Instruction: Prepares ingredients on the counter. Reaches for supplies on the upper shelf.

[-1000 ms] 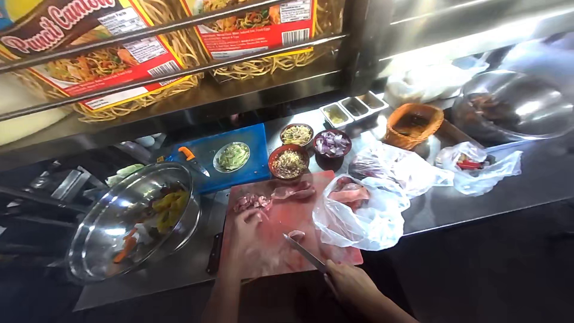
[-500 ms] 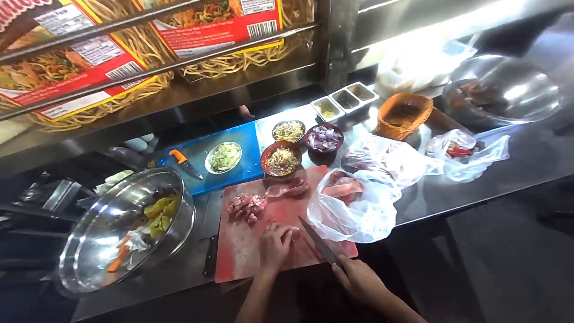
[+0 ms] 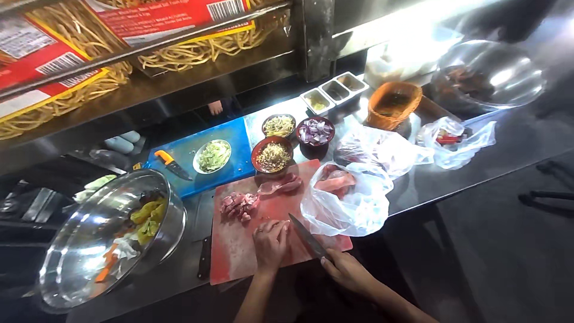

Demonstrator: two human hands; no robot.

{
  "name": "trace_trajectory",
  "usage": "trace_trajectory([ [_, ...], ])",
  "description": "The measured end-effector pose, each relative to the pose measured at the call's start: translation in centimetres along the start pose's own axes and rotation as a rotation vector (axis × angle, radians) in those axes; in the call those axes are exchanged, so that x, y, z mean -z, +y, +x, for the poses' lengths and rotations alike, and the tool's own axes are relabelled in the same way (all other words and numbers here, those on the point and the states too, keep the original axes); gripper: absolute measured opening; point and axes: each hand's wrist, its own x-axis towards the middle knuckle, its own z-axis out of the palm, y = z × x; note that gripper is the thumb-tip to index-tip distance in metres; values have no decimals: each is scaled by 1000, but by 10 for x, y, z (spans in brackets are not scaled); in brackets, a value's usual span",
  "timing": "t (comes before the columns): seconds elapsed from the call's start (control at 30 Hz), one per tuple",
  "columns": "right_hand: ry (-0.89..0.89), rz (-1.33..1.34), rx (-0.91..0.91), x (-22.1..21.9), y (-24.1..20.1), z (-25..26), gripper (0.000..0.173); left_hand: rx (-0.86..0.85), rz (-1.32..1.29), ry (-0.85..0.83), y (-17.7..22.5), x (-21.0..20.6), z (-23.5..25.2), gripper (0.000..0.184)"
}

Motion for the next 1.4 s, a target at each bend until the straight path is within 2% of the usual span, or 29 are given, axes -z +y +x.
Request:
trace_trajectory([
  [0.23,10,87,-10,-5,0,7,43,-44,11,70,-14,-16,-7,25],
  [0.7,-29,107,-8,-8,-8,20,44,-74,24,22,-13,-12,-2,26],
  [1.13,-60,11,-32,-9,-25,33,45,-45,9,60,-17,-19,-7,28],
  [1.3,-47,45,-5,-20,-7,22,42,-65,3,71,-23,-19,-6,27],
  [1.4,-41,56,-5,-23,-14,29,43,-70,6,70,-22,-18,-6,27],
])
